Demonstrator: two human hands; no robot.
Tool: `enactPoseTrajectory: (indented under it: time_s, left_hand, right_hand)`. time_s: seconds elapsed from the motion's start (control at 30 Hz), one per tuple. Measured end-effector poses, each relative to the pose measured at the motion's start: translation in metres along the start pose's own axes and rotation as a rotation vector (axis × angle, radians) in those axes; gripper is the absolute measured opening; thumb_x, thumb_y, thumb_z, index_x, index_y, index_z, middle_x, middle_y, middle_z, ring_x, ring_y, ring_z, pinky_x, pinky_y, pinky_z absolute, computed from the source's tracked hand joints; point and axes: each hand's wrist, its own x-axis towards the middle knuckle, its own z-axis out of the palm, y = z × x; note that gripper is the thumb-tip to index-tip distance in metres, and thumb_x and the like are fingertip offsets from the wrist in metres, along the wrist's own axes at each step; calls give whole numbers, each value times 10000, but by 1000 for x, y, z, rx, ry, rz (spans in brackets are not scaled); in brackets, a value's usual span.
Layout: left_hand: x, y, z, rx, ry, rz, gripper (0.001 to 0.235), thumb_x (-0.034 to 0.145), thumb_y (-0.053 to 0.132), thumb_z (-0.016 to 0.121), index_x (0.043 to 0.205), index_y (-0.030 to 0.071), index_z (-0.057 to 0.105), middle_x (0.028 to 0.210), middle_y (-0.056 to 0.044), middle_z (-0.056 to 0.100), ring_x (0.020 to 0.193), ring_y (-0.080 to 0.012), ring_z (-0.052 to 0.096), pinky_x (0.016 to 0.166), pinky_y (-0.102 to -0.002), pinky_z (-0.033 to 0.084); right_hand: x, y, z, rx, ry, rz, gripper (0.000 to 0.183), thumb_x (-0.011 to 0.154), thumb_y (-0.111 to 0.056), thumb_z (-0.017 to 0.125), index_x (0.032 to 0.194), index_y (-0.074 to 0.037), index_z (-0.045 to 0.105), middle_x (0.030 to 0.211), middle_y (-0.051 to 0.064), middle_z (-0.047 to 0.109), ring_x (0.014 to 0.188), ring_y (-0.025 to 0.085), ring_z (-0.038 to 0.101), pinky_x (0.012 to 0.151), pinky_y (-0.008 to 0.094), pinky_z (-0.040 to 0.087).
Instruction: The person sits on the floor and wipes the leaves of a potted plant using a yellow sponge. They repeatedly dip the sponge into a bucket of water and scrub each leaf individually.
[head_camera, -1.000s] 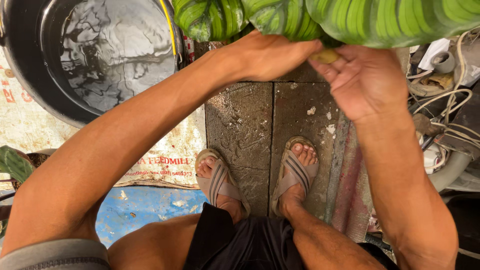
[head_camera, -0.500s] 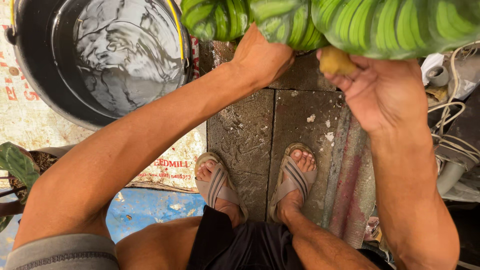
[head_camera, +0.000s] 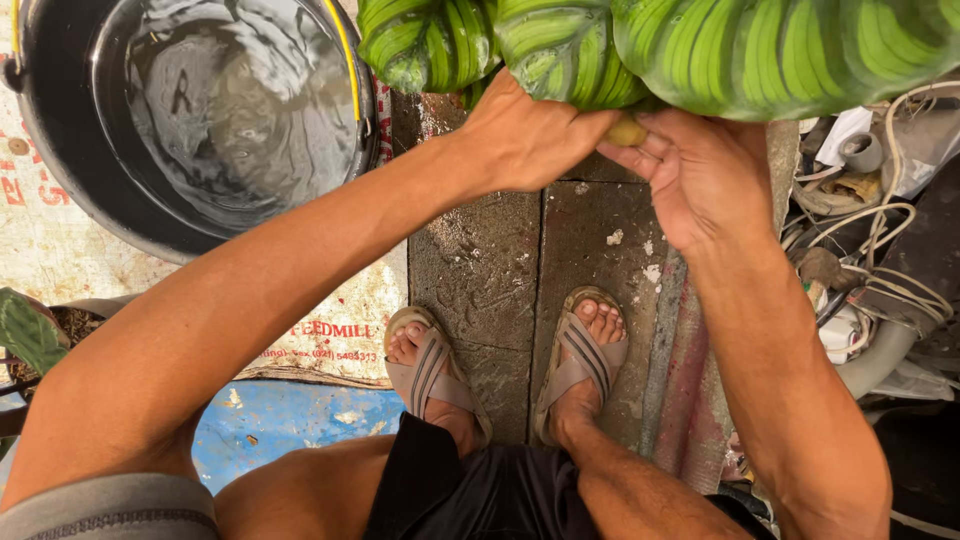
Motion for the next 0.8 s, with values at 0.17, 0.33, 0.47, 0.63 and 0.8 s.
enactPoseTrajectory:
  time_s: [0.17, 0.33, 0.47, 0.63, 0.8]
  left_hand:
    - [-9, 1, -14, 52, -258, -145, 338, 757, 114, 678, 1064, -23, 650, 839, -219, 693, 795, -387, 694, 750, -485, 559]
    - [-10, -2, 0, 187, 12, -39, 277, 733, 79, 713, 1005, 27, 702, 868, -164, 718, 812, -368, 705, 687, -483, 555]
    - [-5, -7, 8, 178, -73, -137, 158, 788, 48, 713, 945, 49, 724, 818, -160, 705, 789, -361, 702, 678, -491, 557]
    - [-12, -1, 7, -36, -60, -290, 141, 777, 48, 699, 907, -4, 720, 769, -195, 695, 725, -372, 701, 720, -474, 574]
    - [-20, 9, 9, -977, 188, -767, 376, 831, 58, 663, 1197, -26, 655, 1148, -227, 688, 986, -295, 752, 880, -422, 613]
  right_hand:
    - [-5, -17, -4, 6, -23, 31, 216, 1022, 48, 567, 1235, 26, 592, 1069, 196, 737, 925, 323, 746, 763, 427, 614]
    - [-3, -21, -5, 205, -56, 151, 111, 1077, 37, 588, 1185, 15, 605, 1027, 165, 709, 865, 272, 713, 759, 423, 612]
    - [-16, -21, -11, 16, -92, 176, 172, 982, 11, 543, 1129, 38, 627, 1043, 232, 728, 885, 290, 750, 682, 342, 571]
    - [-46, -26, -27, -349, -73, 195, 313, 959, 47, 550, 1245, 137, 640, 1075, 220, 699, 807, 218, 672, 708, 319, 573]
    - [-56, -49, -26, -452, -68, 131, 348, 950, -22, 523, 1241, 136, 632, 1097, 167, 735, 783, 166, 690, 619, 285, 549]
